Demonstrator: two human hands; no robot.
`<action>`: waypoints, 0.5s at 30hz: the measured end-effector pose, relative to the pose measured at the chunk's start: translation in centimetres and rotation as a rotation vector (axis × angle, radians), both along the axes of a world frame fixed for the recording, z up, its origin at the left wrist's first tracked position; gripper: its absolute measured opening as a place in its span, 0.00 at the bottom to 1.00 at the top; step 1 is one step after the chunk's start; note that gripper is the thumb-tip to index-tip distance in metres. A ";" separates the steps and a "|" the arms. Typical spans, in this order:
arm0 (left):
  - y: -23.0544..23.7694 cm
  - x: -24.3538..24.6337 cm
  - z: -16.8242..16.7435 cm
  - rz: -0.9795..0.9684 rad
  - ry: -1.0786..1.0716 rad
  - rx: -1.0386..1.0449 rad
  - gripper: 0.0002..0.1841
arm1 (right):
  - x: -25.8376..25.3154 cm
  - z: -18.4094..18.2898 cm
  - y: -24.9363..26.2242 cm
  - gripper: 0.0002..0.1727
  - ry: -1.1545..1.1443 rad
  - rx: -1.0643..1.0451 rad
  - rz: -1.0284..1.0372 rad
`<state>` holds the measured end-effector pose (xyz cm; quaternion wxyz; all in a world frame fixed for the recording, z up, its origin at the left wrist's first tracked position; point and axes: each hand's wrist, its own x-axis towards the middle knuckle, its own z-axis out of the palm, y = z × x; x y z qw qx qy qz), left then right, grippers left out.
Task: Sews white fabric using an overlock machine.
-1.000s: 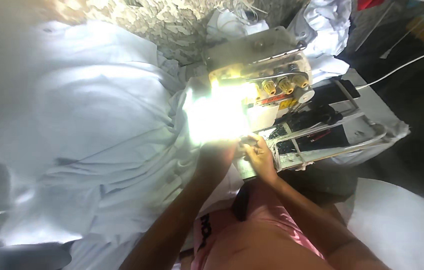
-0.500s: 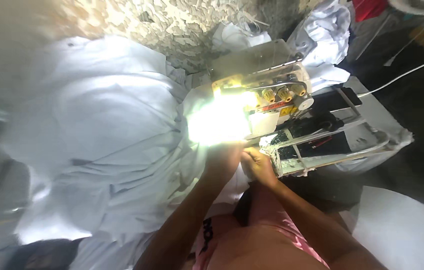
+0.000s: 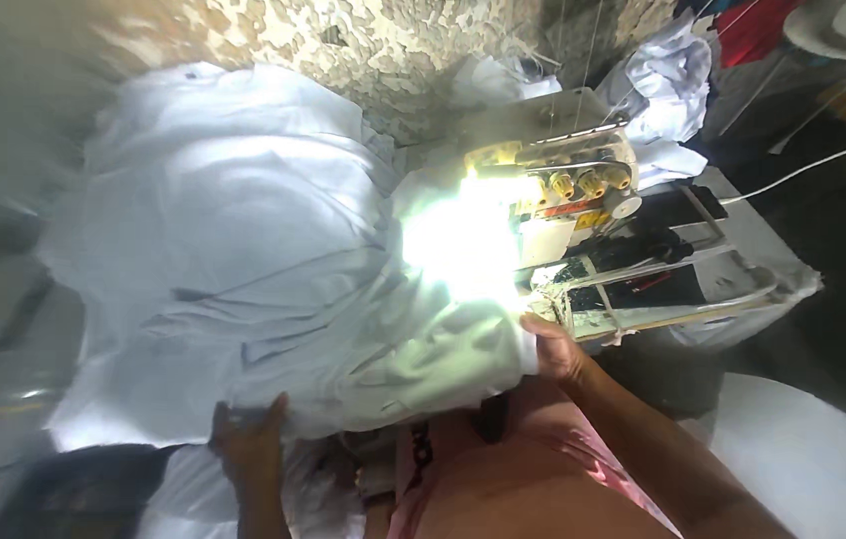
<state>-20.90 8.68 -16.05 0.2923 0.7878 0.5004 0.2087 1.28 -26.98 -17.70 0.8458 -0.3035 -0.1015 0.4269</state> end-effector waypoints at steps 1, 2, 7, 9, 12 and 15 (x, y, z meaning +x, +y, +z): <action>0.2 -0.4 -0.5 0.025 -0.048 -0.037 0.44 | -0.7 -0.4 -0.3 0.15 -0.016 0.130 0.043; 0.3 -0.6 -0.8 0.031 -0.063 -0.059 0.36 | -1.2 -0.7 -0.5 0.16 -0.046 0.261 0.097; 0.6 -0.5 0.7 0.040 -0.290 -0.280 0.15 | -3.3 0.0 -0.9 0.17 -0.111 0.496 0.193; 1.6 -0.7 3.8 0.070 -0.493 -0.369 0.10 | -4.1 0.8 -1.3 0.20 -0.083 0.507 0.247; 7.6 -5.3 6.8 -0.090 -0.658 -0.424 0.08 | -5.4 4.1 -1.3 0.23 -0.059 0.551 0.287; 5.5 -7.7 12.2 0.271 -0.318 -0.220 0.08 | -6.8 11.6 -0.2 0.22 -0.140 0.481 0.111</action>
